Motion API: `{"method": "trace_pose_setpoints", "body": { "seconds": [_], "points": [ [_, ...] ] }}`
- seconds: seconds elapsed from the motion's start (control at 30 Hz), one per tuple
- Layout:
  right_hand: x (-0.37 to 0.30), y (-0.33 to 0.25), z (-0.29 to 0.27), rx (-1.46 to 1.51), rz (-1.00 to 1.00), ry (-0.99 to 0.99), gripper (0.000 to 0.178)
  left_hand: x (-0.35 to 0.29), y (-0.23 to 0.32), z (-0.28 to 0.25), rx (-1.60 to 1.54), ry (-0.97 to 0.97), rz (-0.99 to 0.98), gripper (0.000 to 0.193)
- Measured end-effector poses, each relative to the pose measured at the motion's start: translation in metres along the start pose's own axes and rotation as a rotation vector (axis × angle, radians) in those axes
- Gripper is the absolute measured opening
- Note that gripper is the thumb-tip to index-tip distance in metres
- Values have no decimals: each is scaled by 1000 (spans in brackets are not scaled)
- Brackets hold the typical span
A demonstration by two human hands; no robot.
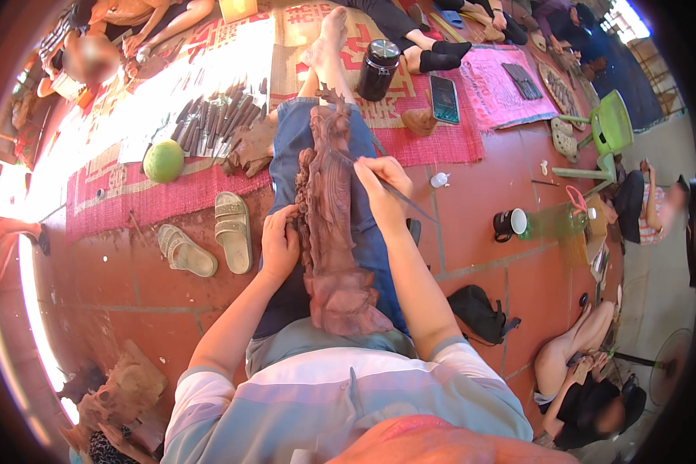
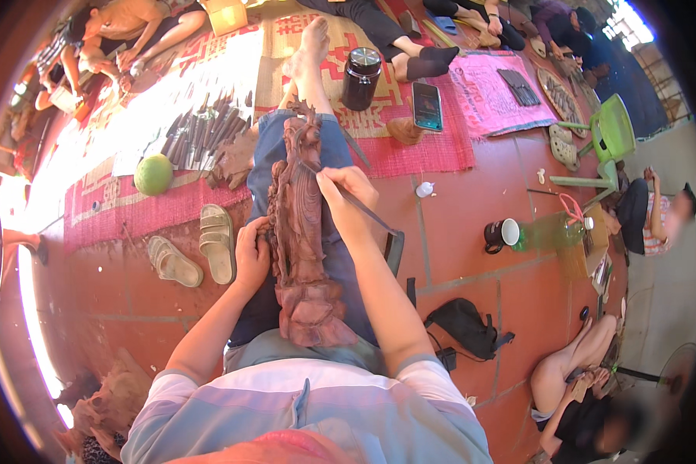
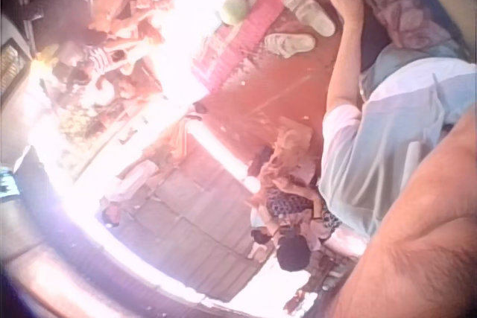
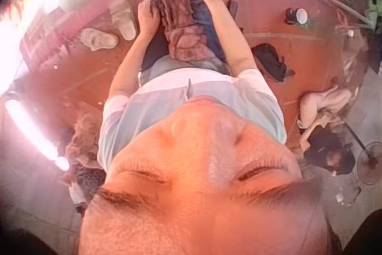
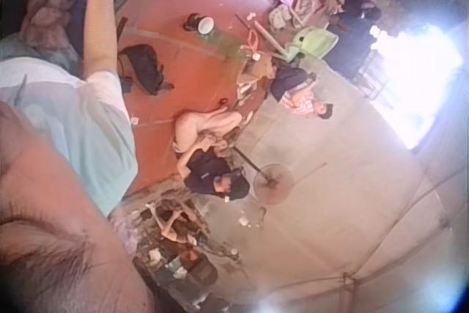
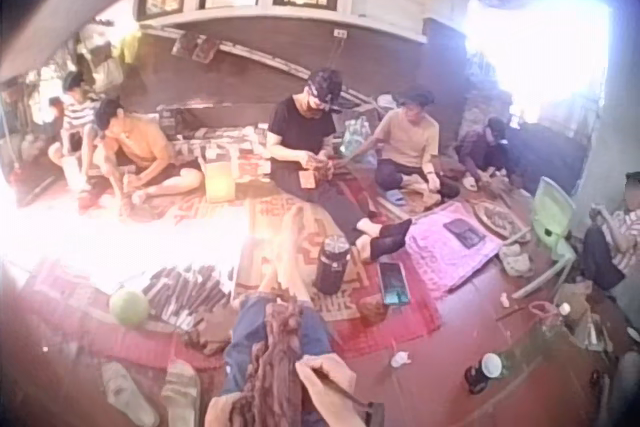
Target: The person sits on the floor and carves a long, reddish-brown wooden object resting on their lap. They use a small carving knife in their right hand to shape the wood while holding it steady with their left hand. The person occasionally pauses to inspect the work or adjust their grip.
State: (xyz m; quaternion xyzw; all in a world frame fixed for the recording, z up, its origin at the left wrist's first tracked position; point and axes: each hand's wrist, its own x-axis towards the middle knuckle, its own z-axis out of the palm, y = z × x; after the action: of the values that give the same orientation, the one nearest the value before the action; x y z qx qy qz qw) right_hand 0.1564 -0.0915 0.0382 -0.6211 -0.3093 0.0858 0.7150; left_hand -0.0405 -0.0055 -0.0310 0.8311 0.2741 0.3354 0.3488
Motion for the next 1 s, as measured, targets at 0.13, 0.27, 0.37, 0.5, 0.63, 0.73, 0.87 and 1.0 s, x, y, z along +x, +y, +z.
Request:
{"method": "trace_pose_setpoints", "body": {
  "seconds": [0.13,0.27,0.37,0.5,0.63,0.73,0.87,1.0],
  "points": [
    [-23,21,-24,-64,99,-199,6,7,0,-4,-89,-4,-43,42],
    [-35,5,-61,308,468,-50,5,50,17,-6,-69,3,49,48],
    [-28,3,-82,395,472,72,4,97,41,4,302,-133,268,54],
    [-35,5,-84,416,466,62,6,116,48,19,568,-357,354,64],
    [-40,13,-78,446,536,68,8,98,48,14,631,-495,383,61],
    [-40,11,-70,471,573,87,8,88,62,-8,379,-700,239,47],
    [-24,19,-54,416,476,4,10,67,37,-30,-427,-346,-123,31],
    [5,29,-28,71,222,-22,13,45,0,-6,-589,158,-393,32]
  ]
}}
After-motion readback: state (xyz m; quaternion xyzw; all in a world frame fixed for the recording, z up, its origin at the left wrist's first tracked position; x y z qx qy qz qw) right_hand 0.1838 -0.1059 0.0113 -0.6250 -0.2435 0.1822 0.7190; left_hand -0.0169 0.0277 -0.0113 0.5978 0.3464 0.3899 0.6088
